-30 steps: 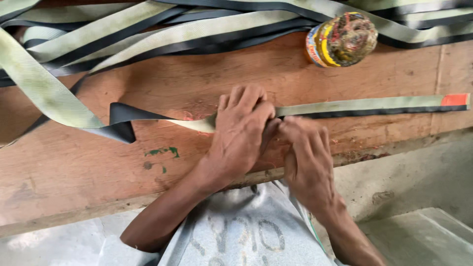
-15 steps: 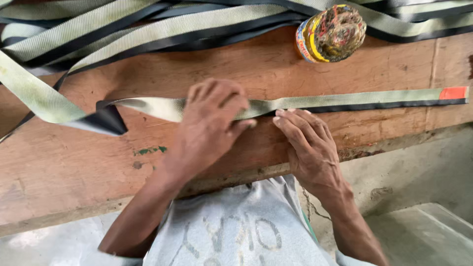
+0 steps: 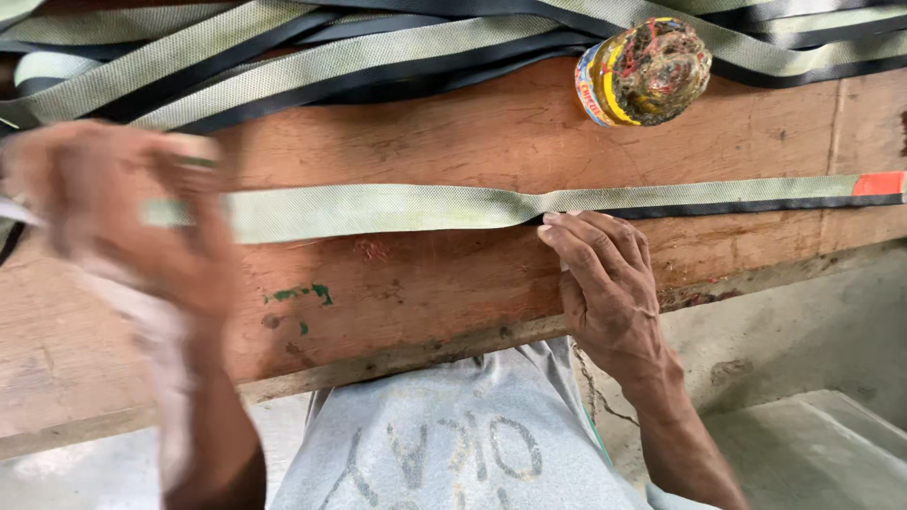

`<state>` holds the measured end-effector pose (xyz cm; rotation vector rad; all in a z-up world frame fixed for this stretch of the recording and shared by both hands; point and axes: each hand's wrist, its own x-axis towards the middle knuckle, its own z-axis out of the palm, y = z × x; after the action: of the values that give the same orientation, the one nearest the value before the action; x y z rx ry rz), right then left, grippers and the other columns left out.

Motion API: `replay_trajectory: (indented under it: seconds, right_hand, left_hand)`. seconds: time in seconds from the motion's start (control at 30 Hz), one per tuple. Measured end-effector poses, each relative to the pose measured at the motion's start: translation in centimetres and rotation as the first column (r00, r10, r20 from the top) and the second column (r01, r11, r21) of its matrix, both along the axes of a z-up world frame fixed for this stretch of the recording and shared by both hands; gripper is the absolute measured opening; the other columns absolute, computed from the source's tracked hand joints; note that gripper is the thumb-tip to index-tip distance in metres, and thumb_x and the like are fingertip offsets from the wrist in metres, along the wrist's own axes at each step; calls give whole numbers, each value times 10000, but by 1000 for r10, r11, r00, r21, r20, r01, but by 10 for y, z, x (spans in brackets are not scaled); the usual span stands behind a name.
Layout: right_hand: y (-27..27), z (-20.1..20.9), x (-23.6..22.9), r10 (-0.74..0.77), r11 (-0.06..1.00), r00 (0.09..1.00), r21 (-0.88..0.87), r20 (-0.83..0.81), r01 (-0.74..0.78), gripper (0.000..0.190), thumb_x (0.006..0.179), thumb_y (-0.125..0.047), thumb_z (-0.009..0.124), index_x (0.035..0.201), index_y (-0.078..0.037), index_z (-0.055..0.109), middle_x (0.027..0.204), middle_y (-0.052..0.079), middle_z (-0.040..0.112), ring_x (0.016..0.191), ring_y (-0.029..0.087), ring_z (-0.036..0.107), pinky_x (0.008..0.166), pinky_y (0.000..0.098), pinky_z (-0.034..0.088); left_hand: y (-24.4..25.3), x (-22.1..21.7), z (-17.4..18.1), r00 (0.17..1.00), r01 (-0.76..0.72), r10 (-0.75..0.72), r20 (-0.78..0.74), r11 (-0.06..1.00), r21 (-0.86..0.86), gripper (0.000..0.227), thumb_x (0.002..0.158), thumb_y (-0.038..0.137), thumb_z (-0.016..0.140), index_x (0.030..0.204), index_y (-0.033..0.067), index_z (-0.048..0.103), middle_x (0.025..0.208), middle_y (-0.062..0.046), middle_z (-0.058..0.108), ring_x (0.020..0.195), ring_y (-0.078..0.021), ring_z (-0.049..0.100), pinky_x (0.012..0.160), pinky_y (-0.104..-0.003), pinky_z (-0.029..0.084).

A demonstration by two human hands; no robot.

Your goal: The person aligns a black strip along a light-colored strap and presses it down by hand. They then use a small plastic bottle to rub the taped area, repeating the process along the strap's length.

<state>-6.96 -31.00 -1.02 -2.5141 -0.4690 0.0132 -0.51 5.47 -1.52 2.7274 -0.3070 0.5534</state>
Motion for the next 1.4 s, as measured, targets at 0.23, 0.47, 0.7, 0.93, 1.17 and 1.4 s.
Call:
replay_trajectory:
  seconds: [0.23, 0.47, 0.7, 0.93, 1.17, 1.4]
  right_hand:
    - [1, 5, -3, -3, 1000, 999, -16, -32, 2, 551, 793, 119, 602, 1318, -52, 604, 1376, 119, 630, 1324, 345, 566, 1144, 480, 455]
    - [-11, -3, -7, 36, 998, 999, 42, -28, -35, 586, 807, 148, 579, 1355, -58, 608, 1393, 109, 627, 1372, 326, 555, 1190, 464, 463]
    - [-15, -6, -5, 65, 997, 997, 40, -41, -63, 599, 811, 110, 614, 1384, -63, 596, 1389, 104, 622, 1356, 327, 554, 1186, 468, 456]
    - [-13, -3, -4, 67, 997, 996, -23, -61, -69, 621, 792, 70, 653, 1393, -76, 599, 1374, 100, 601, 1341, 315, 544, 1185, 475, 438]
    - [-6, -4, -1, 105, 989, 993, -103, -47, -110, 666, 816, 65, 643, 1460, -97, 593, 1390, 65, 520, 1309, 300, 512, 1188, 456, 403]
    - [6, 6, 2, 225, 953, 956, -161, -191, -256, 307, 898, -23, 579, 1181, 90, 612, 1453, 216, 513, 1384, 377, 472, 1177, 470, 394]
  left_hand:
    - [-141, -3, 3, 834, 414, -501, -233, 846, -337, 310, 835, 303, 816, 1003, 69, 701, 1213, -107, 576, 1167, -288, 521, 1033, -448, 396]
    - [-152, -3, 3, 801, 279, -447, -399, 868, -411, 156, 905, 197, 796, 879, 95, 681, 1034, -26, 579, 1009, -223, 542, 899, -417, 385]
    - [-156, -5, 10, 838, 199, -396, -376, 863, -465, 151, 840, 91, 805, 843, 74, 655, 1033, -42, 545, 1018, -233, 536, 897, -423, 370]
    - [-157, -4, 10, 834, 199, -394, -385, 867, -456, 143, 828, 84, 800, 836, 86, 658, 1043, -40, 551, 1021, -237, 538, 921, -422, 381]
    - [-160, -5, 9, 844, 220, -381, -377, 888, -405, 171, 836, 109, 812, 863, 78, 646, 1062, -70, 533, 1057, -261, 528, 937, -436, 373]
    - [-150, -10, 1, 858, 241, -351, -374, 920, -309, 268, 882, 237, 853, 884, 89, 629, 1120, -86, 508, 1105, -270, 511, 950, -447, 336]
